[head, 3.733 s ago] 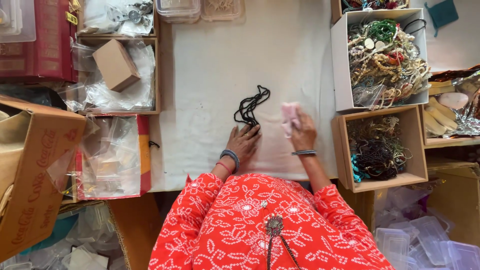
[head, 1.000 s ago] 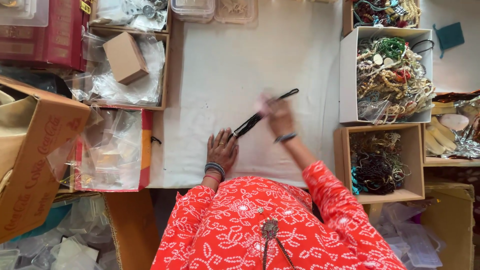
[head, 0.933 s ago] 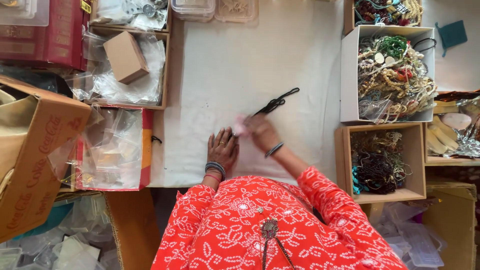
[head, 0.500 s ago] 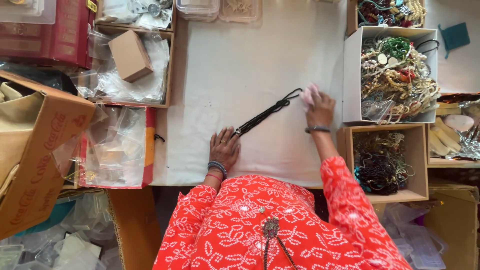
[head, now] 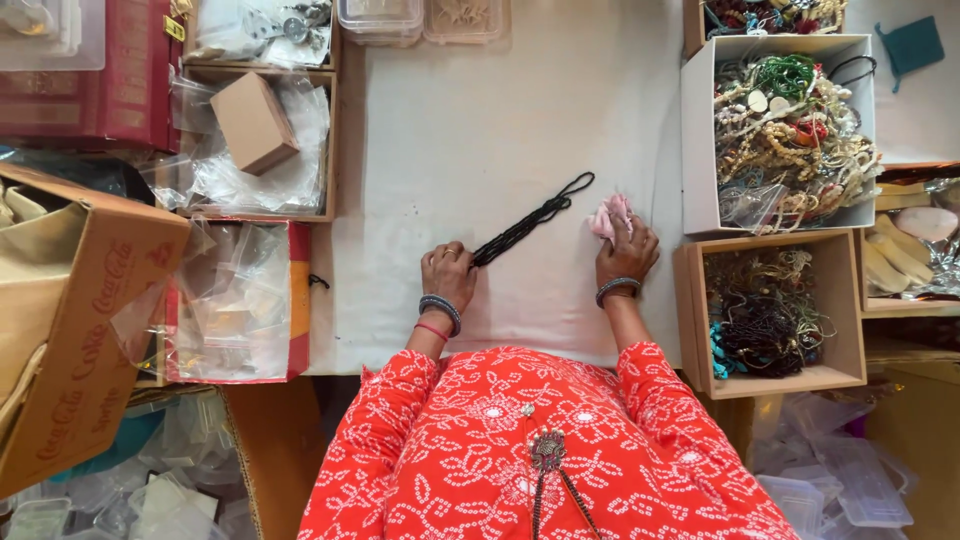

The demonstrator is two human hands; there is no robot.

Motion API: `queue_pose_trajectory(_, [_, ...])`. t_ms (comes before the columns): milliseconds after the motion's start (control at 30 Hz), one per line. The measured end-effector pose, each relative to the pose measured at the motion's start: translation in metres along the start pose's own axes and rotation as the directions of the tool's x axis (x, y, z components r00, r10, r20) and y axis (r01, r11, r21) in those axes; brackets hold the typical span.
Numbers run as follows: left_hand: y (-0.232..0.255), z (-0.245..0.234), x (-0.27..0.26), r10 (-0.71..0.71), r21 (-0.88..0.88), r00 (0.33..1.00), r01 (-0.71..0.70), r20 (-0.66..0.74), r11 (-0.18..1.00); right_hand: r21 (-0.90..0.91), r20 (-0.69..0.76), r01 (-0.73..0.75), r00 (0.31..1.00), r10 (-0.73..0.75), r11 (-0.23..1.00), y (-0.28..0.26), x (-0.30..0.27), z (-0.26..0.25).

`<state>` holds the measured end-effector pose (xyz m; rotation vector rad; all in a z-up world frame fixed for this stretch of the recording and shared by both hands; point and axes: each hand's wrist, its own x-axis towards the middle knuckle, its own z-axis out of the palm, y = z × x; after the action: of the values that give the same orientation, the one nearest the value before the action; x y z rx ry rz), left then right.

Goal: The person wipes a black beaded necklace with a pink cloth on a white table surface. They then fold the necklace and place it into a small clear plastic bag. Finally, they put the bagged necklace into a small beige pouch.

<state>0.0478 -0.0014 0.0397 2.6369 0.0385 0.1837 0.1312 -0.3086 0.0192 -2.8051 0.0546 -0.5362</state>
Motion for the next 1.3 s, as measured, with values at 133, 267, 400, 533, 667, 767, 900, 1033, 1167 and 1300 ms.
queue_pose_trajectory(133, [-0.002, 0.011, 0.007, -0.101, 0.121, 0.98, 0.081, 0.169, 0.989, 0.012, 0.022, 0.012, 1.0, -0.012, 1.0, 0.002, -0.001, 0.0])
queue_pose_trajectory(267, [0.017, -0.006, 0.028, -0.201, -0.079, 0.966, 0.216, 0.16, 0.973, 0.021, 0.016, -0.007, 1.0, 0.007, 1.0, -0.002, 0.001, -0.007])
queue_pose_trajectory(400, [0.064, -0.048, 0.065, -0.169, -0.412, 0.977, 0.207, 0.127, 0.887, 0.033, 0.018, 0.0, 1.0, -0.001, 0.999, -0.003, 0.0, -0.006])
queue_pose_trajectory(533, [0.114, -0.087, 0.109, 0.069, -0.541, 0.993, -0.112, -0.098, 0.833, 0.041, 0.002, -0.001, 1.0, 0.001, 0.999, -0.001, 0.001, -0.003])
queue_pose_trajectory(667, [0.151, -0.121, 0.151, 0.17, -0.55, 0.974, -0.226, -0.152, 0.804, 0.049, -0.016, 0.004, 1.0, -0.003, 0.999, 0.001, 0.0, -0.004])
queue_pose_trajectory(767, [0.173, -0.153, 0.167, 0.292, -0.52, 0.922, -0.385, -0.254, 0.762, 0.036, -0.002, 0.004, 1.0, -0.004, 0.999, 0.001, 0.0, -0.003])
queue_pose_trajectory(900, [0.177, -0.172, 0.155, 0.405, -0.514, 0.841, -0.54, -0.358, 0.667, 0.026, 0.016, -0.005, 1.0, 0.005, 1.0, 0.0, 0.0, -0.005])
queue_pose_trajectory(1033, [0.121, -0.108, 0.105, 0.498, -0.233, 0.839, -0.541, -0.22, 0.808, 0.04, 0.024, 0.004, 1.0, -0.005, 0.999, -0.001, 0.0, -0.006])
queue_pose_trajectory(1167, [0.025, -0.01, 0.018, 0.446, -0.018, 0.883, -0.448, 0.149, 0.894, 0.043, 0.024, 0.002, 1.0, -0.003, 0.999, -0.002, 0.001, -0.007])
queue_pose_trajectory(1300, [0.004, -0.002, -0.04, 0.318, 0.018, 0.926, -0.329, 0.202, 0.944, 0.049, 0.041, -0.014, 0.999, 0.012, 0.999, -0.005, 0.003, -0.009])
